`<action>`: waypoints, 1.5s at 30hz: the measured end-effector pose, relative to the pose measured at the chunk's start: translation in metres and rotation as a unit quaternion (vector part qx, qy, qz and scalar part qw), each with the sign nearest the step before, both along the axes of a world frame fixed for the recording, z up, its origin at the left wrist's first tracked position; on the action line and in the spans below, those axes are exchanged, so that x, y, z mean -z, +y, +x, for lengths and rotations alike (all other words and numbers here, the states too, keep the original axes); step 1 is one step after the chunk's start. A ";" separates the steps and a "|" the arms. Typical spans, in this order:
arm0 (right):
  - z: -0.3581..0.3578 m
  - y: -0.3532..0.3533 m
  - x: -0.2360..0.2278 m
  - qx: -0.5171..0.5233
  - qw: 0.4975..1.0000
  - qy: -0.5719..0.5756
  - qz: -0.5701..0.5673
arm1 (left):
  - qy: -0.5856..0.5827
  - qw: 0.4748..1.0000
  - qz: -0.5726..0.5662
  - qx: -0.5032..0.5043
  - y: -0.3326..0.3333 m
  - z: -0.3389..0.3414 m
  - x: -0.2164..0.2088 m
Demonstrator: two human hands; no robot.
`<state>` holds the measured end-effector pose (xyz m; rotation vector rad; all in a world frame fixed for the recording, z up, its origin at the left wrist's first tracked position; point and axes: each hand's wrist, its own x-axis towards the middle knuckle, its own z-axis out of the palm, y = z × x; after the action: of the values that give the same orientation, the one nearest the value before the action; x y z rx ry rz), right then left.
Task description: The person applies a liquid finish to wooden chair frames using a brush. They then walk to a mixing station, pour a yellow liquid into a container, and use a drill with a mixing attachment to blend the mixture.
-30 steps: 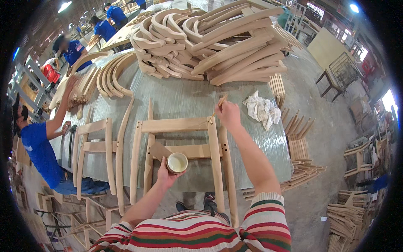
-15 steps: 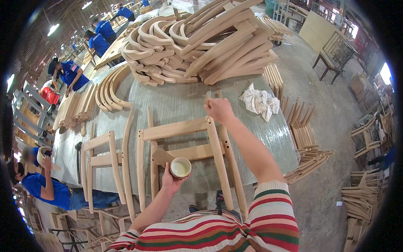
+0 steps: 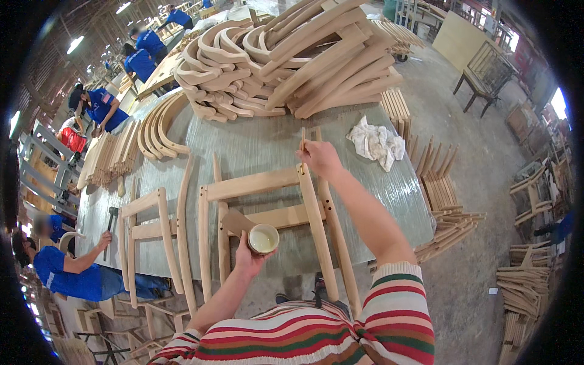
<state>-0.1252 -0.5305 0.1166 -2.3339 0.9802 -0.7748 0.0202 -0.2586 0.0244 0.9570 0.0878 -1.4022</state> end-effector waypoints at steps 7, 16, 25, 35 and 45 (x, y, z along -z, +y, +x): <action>-0.022 0.026 -0.033 -0.102 0.994 0.014 -0.047 | -0.095 0.988 -0.088 -0.087 -0.039 0.032 -0.055; -0.021 0.133 -0.086 -0.187 0.945 -0.264 -0.051 | -0.262 0.912 -0.279 -0.150 -0.044 0.049 -0.127; -0.018 0.196 -0.110 -0.195 0.911 -0.346 -0.109 | -0.349 0.818 -0.389 -0.241 -0.006 0.040 -0.185; -0.018 0.230 -0.150 -0.200 0.906 -0.312 -0.202 | -0.469 0.740 -0.390 -0.283 0.015 0.044 -0.225; -0.021 0.239 -0.157 -0.225 0.882 -0.391 -0.138 | -0.491 0.737 -0.402 -0.233 0.025 0.050 -0.233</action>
<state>-0.1467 -0.2916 0.2736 -2.0086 -0.0274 -1.5362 0.0699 -0.2340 0.2571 0.7273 -0.9510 -0.2363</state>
